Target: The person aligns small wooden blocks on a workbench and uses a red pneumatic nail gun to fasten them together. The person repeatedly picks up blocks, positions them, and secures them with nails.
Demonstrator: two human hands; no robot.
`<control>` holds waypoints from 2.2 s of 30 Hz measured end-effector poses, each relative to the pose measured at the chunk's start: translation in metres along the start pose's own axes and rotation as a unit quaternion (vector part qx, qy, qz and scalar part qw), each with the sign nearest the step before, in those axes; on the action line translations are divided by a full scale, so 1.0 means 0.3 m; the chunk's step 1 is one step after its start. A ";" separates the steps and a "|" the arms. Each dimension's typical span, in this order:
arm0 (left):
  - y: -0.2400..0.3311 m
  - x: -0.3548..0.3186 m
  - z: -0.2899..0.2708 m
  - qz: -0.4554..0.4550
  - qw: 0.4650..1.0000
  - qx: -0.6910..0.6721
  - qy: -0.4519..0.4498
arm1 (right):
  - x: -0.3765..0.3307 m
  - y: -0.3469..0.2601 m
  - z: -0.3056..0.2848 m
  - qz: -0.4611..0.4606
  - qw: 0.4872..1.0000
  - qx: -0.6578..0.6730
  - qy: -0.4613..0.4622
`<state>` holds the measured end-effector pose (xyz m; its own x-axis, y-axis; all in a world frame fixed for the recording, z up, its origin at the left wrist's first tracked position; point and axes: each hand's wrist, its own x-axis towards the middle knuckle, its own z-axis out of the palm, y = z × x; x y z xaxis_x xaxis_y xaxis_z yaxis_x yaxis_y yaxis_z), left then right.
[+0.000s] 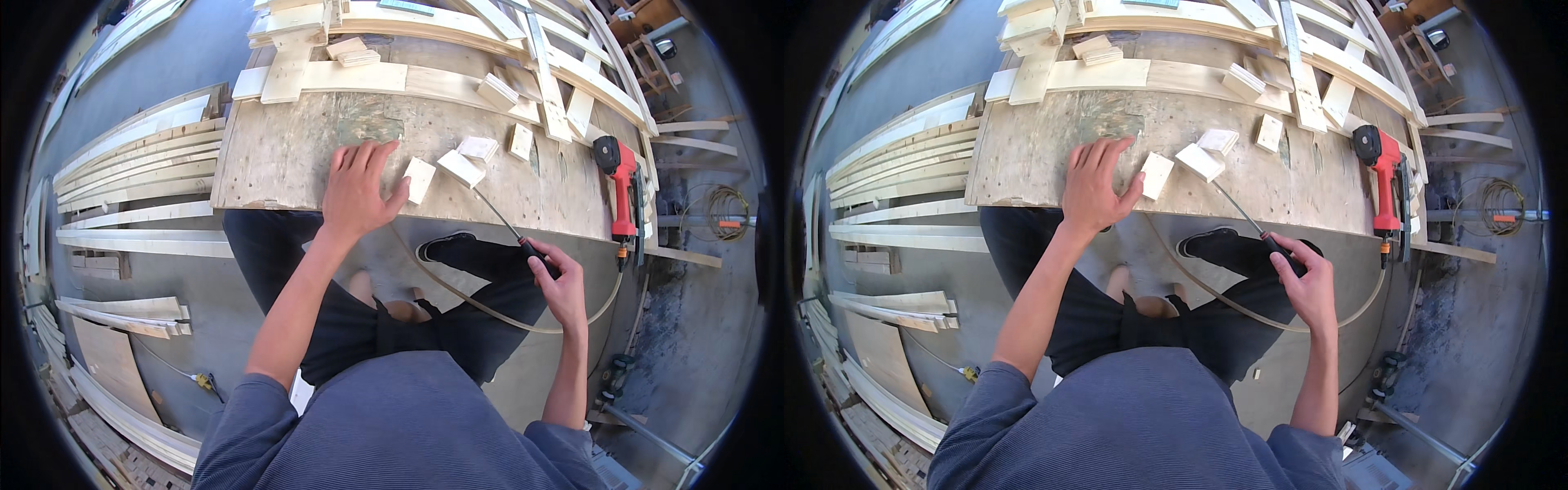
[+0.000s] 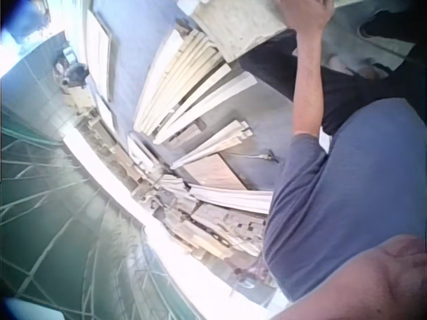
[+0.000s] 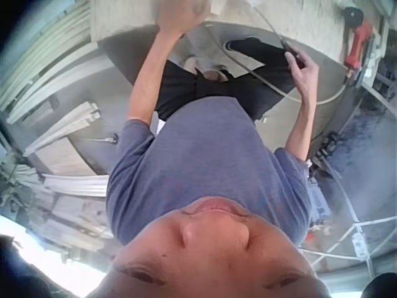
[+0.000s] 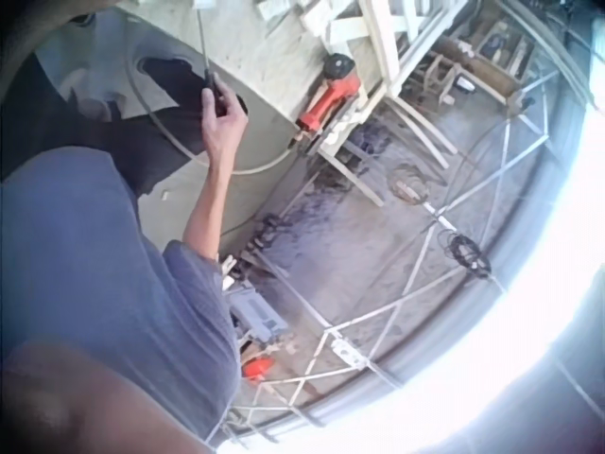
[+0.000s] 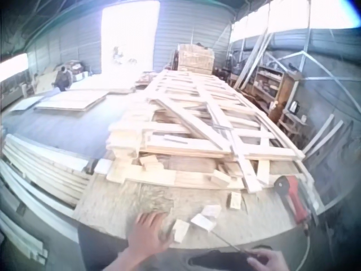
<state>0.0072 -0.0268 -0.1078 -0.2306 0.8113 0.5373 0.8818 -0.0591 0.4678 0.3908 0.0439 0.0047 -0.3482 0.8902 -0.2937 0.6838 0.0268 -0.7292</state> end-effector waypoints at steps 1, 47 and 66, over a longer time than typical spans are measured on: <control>-0.002 0.001 -0.001 0.000 1.000 0.000 -0.001 | -0.005 0.001 0.006 0.000 1.000 -0.005 0.003; 0.051 0.255 0.037 -0.131 0.978 -0.119 -0.114 | 0.278 0.226 -0.144 -0.039 0.961 0.007 0.272; 0.079 0.614 0.312 -0.026 0.972 -0.075 -0.221 | 0.458 0.204 -0.018 -0.157 0.884 -0.125 0.423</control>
<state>0.0240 0.1757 -0.0634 -0.0443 0.9840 0.1727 0.7963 -0.0696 0.6009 0.3883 0.1704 -0.0769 -0.0139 0.8396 0.5430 0.7956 0.3382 -0.5026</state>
